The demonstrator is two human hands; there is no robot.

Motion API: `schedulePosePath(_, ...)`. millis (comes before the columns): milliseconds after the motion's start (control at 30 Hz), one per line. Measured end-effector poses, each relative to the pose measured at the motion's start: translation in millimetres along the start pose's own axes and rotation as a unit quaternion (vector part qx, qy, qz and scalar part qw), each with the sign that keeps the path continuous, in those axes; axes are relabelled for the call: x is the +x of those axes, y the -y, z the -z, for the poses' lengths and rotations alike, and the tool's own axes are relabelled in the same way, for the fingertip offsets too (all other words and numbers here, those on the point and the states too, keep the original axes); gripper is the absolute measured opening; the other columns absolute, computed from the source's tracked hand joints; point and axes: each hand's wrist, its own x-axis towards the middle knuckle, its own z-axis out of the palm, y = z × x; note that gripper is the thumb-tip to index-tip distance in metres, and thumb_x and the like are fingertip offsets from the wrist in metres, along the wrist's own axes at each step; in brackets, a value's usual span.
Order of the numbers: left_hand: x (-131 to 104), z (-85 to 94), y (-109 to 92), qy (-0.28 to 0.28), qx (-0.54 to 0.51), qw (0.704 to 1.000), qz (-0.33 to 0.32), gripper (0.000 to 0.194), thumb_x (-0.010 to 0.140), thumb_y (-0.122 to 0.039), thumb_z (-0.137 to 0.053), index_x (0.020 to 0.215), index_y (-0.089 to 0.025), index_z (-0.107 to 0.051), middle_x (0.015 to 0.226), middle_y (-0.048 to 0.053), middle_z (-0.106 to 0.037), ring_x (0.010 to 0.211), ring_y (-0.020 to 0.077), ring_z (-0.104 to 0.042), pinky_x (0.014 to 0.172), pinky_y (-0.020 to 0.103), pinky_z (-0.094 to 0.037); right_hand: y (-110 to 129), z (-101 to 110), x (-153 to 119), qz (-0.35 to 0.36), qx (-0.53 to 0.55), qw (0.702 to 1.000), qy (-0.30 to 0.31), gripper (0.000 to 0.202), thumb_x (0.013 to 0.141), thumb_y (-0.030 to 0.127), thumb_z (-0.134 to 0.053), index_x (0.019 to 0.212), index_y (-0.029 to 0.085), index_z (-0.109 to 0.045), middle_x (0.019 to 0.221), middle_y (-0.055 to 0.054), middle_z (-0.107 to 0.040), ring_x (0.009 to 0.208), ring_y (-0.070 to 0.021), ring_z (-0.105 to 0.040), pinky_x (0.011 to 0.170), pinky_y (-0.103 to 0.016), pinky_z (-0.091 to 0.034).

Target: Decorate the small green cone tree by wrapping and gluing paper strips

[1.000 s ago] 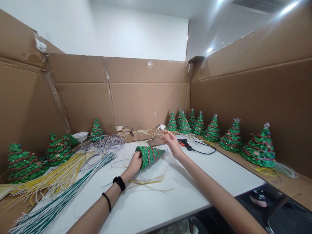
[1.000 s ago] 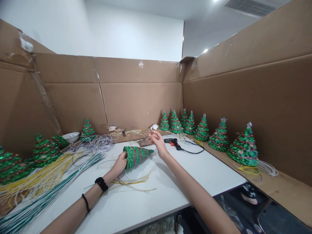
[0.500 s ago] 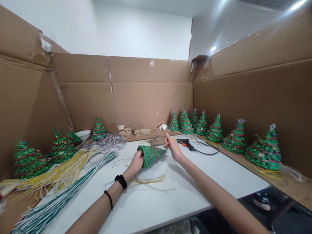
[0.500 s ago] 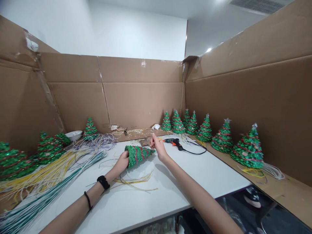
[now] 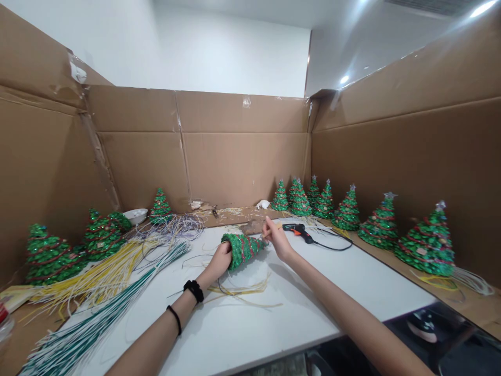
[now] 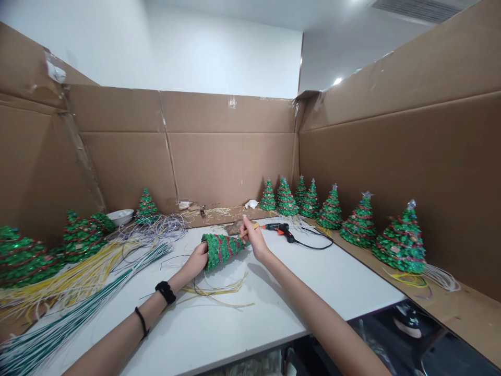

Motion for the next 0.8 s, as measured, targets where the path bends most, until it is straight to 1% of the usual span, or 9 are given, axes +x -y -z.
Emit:
schedulePosePath(67,0.0,-0.7,0.7,-0.006,0.002,1.0,-0.003,0.017,0.069,-0.019,-0.057,0.08,-0.012,-0.068,0.083,0.007,-0.071,0.077,0.0199,-0.061,0.075,0.031,-0.049,-1.2,-0.2,-1.4,-0.004,-0.011,0.999,0.05,0.055,0.079,0.066,-0.041,0.053,0.019,-0.054,0.034,0.007,-0.033,0.035,-0.0084,-0.034,0.045,-0.023,-0.03)
schedulePosePath(133,-0.1,-1.3,1.6,-0.008,0.0,1.0,-0.008,0.017,0.069,-0.019,-0.056,0.079,-0.011,-0.067,0.082,0.007,-0.071,0.075,0.0196,-0.061,0.074,0.031,-0.048,-1.4,-1.8,-3.1,-0.001,-0.026,0.996,0.088,0.056,0.082,0.064,-0.036,0.058,0.018,-0.058,0.034,0.005,-0.039,0.035,-0.0096,-0.039,0.049,-0.025,-0.035)
schedulePosePath(200,-0.5,-1.9,1.8,0.0,-0.01,1.0,-0.012,0.017,0.069,-0.021,-0.056,0.079,-0.011,-0.067,0.081,0.007,-0.07,0.075,0.0194,-0.061,0.073,0.031,-0.049,-0.3,-4.5,-5.0,0.007,-0.04,0.994,0.1,0.057,0.084,0.063,-0.035,0.056,0.018,-0.058,0.036,0.004,-0.043,0.037,-0.0102,-0.044,0.052,-0.025,-0.037)
schedulePosePath(300,-1.8,-2.9,0.5,0.013,-0.03,0.999,-0.008,0.019,0.07,-0.025,-0.058,0.079,-0.012,-0.067,0.078,0.007,-0.07,0.076,0.0195,-0.061,0.071,0.03,-0.049,4.4,-10.1,-8.4,0.008,-0.06,0.992,0.115,0.059,0.084,0.063,-0.033,0.051,0.019,-0.054,0.035,0.004,-0.043,0.041,-0.0111,-0.049,0.058,-0.026,-0.041)
schedulePosePath(400,-3.1,-3.8,-1.6,0.012,-0.036,0.999,-0.011,0.019,0.07,-0.029,-0.061,0.077,-0.012,-0.068,0.076,0.006,-0.07,0.077,0.0197,-0.061,0.071,0.029,-0.049,10.4,-16.4,-12.7,0.008,-0.087,0.99,0.115,0.061,0.084,0.065,-0.032,0.047,0.02,-0.05,0.033,0.003,-0.039,0.046,-0.0129,-0.053,0.062,-0.026,-0.043)
schedulePosePath(567,-5.0,-4.6,-6.1,0.011,-0.029,0.999,-0.022,0.021,0.068,-0.032,-0.063,0.073,-0.012,-0.067,0.076,0.007,-0.07,0.077,0.0197,-0.061,0.07,0.029,-0.049,15.6,-24.3,-18.3,0.016,-0.128,0.987,0.099,0.062,0.081,0.068,-0.031,0.044,0.021,-0.046,0.036,0.001,-0.044,0.041,-0.012,-0.049,0.051,-0.025,-0.039)
schedulePosePath(700,-5.7,-4.0,-7.8,0.009,-0.018,1.0,-0.005,0.023,0.068,-0.033,-0.062,0.074,-0.012,-0.067,0.074,0.007,-0.069,0.074,0.0197,-0.06,0.066,0.028,-0.048,16.0,-26.6,-21.0,0.019,-0.126,0.988,0.092,0.061,0.081,0.068,-0.032,0.043,0.021,-0.045,0.034,0.001,-0.043,0.045,-0.0132,-0.051,0.052,-0.025,-0.041)
schedulePosePath(800,-5.2,-2.3,-7.4,0.022,-0.016,1.0,-0.001,0.022,0.068,-0.031,-0.061,0.077,-0.012,-0.067,0.077,0.007,-0.069,0.076,0.0198,-0.06,0.069,0.029,-0.048,16.2,-27.0,-22.1,0.016,-0.12,0.989,0.085,0.061,0.081,0.068,-0.032,0.043,0.021,-0.045,0.035,0.001,-0.045,0.045,-0.0129,-0.051,0.054,-0.025,-0.042)
